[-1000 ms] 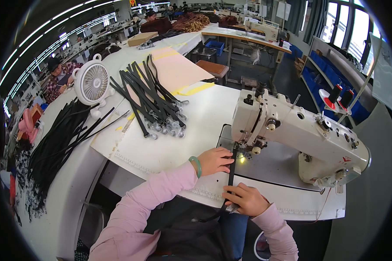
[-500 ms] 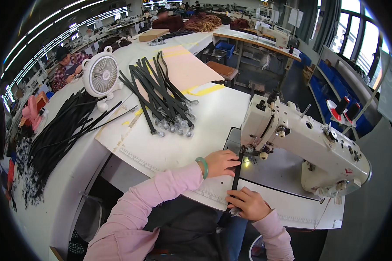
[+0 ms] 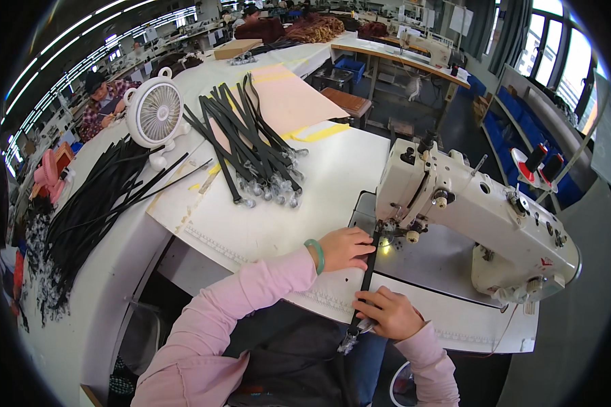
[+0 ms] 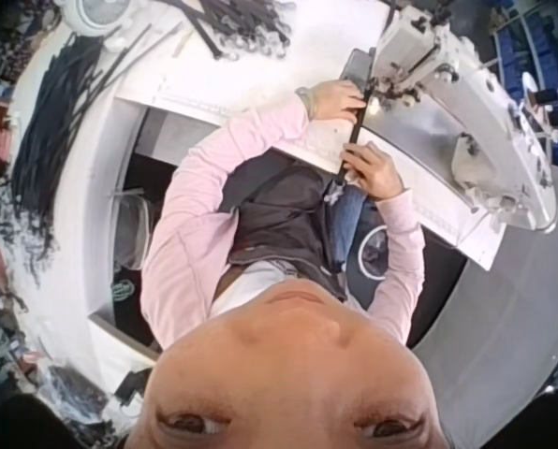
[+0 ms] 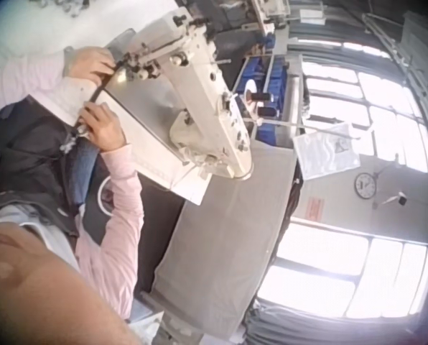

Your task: The person operates an industrial sewing machine to stitch long black straps. They feed the straps through the machine one at a time, guiding them with both hands, and then place the finished pieces onto a pile on the table.

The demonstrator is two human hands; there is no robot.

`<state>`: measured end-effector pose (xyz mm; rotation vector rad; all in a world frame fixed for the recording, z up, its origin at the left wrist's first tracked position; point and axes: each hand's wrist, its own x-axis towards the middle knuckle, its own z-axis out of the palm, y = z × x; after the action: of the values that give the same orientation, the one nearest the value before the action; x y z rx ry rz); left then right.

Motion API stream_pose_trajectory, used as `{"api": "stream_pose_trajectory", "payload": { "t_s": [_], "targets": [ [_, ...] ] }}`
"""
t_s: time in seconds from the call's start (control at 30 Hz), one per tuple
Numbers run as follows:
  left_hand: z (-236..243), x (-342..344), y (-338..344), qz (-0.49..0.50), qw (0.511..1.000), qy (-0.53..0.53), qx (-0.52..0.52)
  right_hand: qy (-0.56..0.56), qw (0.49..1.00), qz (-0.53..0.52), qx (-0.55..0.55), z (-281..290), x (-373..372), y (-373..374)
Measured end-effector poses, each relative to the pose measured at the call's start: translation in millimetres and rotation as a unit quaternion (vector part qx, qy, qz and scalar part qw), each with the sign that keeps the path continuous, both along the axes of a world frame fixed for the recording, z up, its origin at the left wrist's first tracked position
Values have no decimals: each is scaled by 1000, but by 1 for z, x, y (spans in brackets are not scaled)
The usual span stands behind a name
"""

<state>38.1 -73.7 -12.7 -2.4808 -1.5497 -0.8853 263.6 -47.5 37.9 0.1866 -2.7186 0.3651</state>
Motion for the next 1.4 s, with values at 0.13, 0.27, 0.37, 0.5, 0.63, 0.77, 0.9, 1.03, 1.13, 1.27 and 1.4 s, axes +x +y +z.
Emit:
{"api": "stream_pose_trajectory", "payload": {
  "t_s": [0.13, 0.27, 0.37, 0.5, 0.63, 0.77, 0.9, 1.03, 1.13, 1.27, 1.4],
  "targets": [
    [1, 0, 0, -8, 1000, -7, 6, -3, 1000, -4, -6, 1, 0, 0],
    [2, 0, 0, -11, 1000, -14, 7, -1, 1000, -3, -5, 1, 0, 0],
    [3, -1, -2, -7, 1000, -12, 10, -1, 1000, -1, -3, 0, 0, 0],
    [2, 0, -3, -7, 1000, -12, 9, 0, 1000, -5, -17, -1, 1, 0],
    [2, 1, 1, -11, 1000, -11, 11, -3, 999, -6, -50, -1, 4, 3],
    [8, 1, -1, -10, 1000, -12, 3, 9, 994, -19, -103, -6, 5, 10],
    [9, -1, -1, -14, 1000, -28, -1, -11, 993, -32, -114, -7, 4, 20],
    [8, 0, 2, -14, 1000, -16, 18, -34, 993, -46, -101, -11, 3, 34],
    [8, 0, 3, -15, 999, -2, 42, -48, 993, -66, -84, -10, 0, 41],
    [10, 1, 2, -17, 999, -21, 18, -28, 995, -74, -65, -15, -7, 51],
    [10, 2, 0, -8, 999, -53, -9, -26, 995, -83, -58, -21, -13, 61]
  ]
}}
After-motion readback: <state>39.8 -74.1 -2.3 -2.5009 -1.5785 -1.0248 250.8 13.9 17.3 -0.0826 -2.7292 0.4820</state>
